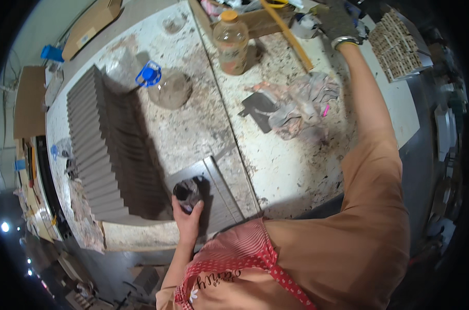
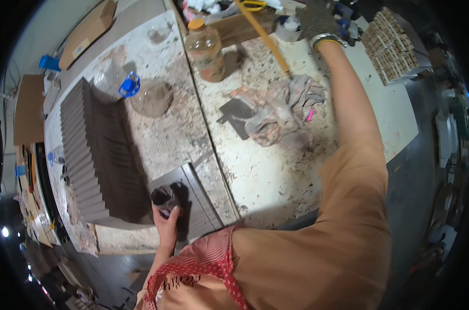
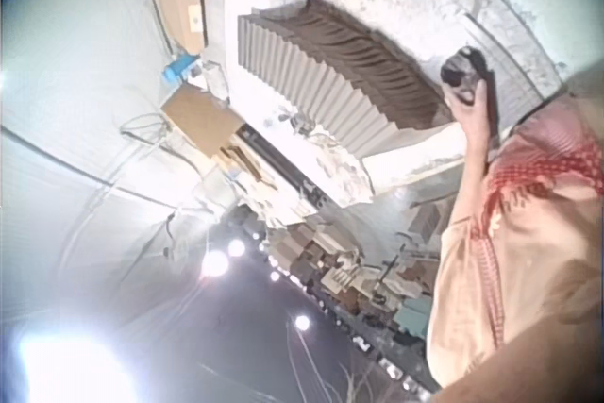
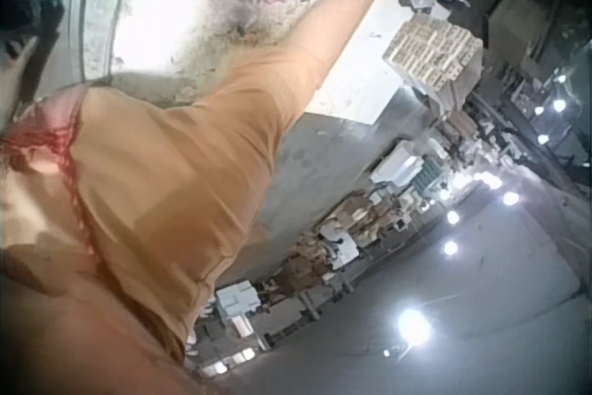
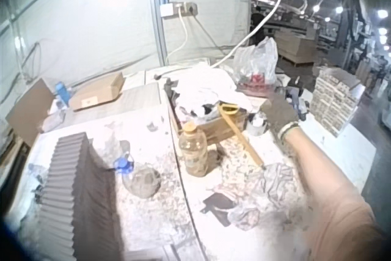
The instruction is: The person wipes wood-textured furniture panels using a cloth, then uses a marker to draw lines on a panel before continuing to wipe and handle the pieces.
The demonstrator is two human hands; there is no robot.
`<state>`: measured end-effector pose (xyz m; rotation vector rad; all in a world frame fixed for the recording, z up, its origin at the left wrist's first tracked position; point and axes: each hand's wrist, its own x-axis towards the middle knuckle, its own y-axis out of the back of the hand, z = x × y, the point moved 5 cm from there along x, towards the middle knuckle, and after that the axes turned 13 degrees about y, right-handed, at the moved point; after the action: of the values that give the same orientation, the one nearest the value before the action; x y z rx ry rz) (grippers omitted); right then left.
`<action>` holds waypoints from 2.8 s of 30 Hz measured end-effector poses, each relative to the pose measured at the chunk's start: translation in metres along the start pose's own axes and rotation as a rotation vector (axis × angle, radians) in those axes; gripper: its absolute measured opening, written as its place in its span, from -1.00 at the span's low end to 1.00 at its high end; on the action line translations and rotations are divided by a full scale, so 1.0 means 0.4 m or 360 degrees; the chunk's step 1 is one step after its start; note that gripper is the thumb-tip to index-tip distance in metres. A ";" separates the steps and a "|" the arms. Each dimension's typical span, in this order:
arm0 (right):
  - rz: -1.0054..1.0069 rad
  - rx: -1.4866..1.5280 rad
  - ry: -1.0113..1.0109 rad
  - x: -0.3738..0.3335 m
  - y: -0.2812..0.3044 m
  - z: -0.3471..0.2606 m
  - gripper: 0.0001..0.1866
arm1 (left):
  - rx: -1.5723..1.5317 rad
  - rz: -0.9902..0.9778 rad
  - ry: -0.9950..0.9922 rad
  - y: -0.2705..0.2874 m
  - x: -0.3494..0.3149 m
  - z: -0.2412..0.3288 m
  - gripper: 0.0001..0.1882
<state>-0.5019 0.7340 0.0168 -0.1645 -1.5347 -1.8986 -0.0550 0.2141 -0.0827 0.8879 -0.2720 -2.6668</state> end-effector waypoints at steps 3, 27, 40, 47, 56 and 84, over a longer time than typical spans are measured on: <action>-0.0143 -0.0110 0.0327 0.029 0.382 -0.378 -0.51 | 0.0047 0.0025 -0.0007 0.002 0.006 0.001 -0.36; -0.0662 0.0403 0.0855 -0.224 0.232 -0.784 -0.80 | 0.0052 -0.0111 -0.0365 -0.010 -0.020 0.076 -0.29; -0.0657 0.0617 0.0980 -0.195 0.184 -0.781 -0.78 | 0.0079 -0.0072 -0.0293 -0.002 -0.004 0.052 -0.26; -0.0252 0.0544 0.0747 -0.186 0.352 -0.807 -0.76 | 0.0055 -0.0165 -0.0293 0.000 0.011 0.043 -0.32; -0.0460 0.3021 -0.1079 -0.539 0.502 -0.851 -0.67 | 0.0086 -0.0327 -0.0463 0.002 0.017 0.071 -0.34; -0.0447 0.1911 -0.0733 -0.650 0.928 -1.025 -0.70 | 0.0723 -0.0731 -0.1326 0.073 -0.186 0.075 -0.32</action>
<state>0.0346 0.4462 0.0702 0.1812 -2.8504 -0.8332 -0.0101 0.2156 -0.0099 -0.1669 -0.9890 -3.3416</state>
